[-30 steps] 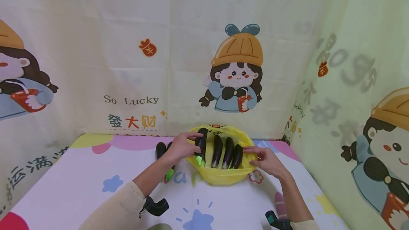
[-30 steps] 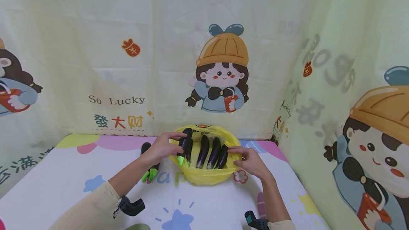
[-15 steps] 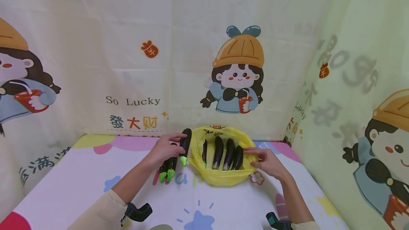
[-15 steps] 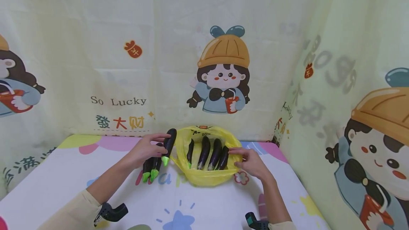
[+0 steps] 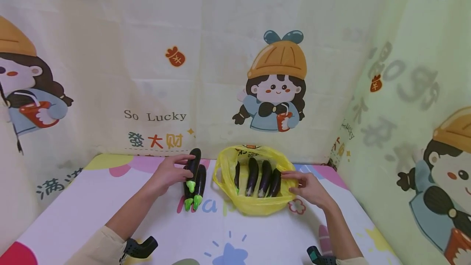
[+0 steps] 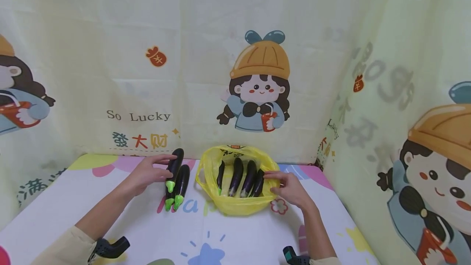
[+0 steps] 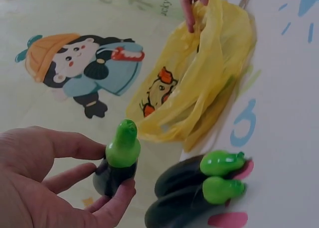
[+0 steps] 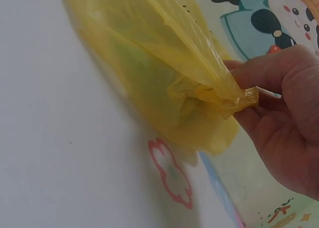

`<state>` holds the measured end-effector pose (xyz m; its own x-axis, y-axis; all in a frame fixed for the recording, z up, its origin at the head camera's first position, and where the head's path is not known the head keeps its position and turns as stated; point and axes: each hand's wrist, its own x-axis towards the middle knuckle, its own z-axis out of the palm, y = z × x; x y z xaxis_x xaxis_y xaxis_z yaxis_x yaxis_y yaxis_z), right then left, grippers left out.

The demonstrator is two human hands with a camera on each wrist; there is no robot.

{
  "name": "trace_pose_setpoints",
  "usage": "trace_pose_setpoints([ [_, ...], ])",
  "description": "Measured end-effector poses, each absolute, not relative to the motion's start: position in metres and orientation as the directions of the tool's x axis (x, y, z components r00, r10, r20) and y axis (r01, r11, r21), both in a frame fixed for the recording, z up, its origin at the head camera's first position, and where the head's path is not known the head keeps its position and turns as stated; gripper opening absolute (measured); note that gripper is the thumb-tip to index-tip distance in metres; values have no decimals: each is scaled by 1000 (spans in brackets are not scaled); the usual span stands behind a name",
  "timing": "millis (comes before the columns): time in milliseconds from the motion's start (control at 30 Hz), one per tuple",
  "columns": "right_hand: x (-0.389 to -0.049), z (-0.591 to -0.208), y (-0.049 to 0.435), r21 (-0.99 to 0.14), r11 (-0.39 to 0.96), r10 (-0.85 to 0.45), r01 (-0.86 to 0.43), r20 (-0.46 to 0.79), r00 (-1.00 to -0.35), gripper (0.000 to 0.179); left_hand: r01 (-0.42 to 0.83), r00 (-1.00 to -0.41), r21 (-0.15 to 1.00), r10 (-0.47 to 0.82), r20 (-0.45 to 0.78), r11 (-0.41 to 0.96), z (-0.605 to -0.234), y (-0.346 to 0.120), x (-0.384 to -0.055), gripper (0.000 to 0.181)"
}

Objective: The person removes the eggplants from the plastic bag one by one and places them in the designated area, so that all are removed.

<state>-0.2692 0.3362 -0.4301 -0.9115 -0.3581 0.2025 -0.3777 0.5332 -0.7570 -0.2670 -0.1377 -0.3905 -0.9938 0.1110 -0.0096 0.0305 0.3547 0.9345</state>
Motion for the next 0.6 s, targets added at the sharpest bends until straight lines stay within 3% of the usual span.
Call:
trace_pose_setpoints([
  [600, -269, -431, 337, -762, 522, -350, -383, 218, -911, 38, -15, -998, 878, 51, -44, 479, -410, -179, -266, 63],
])
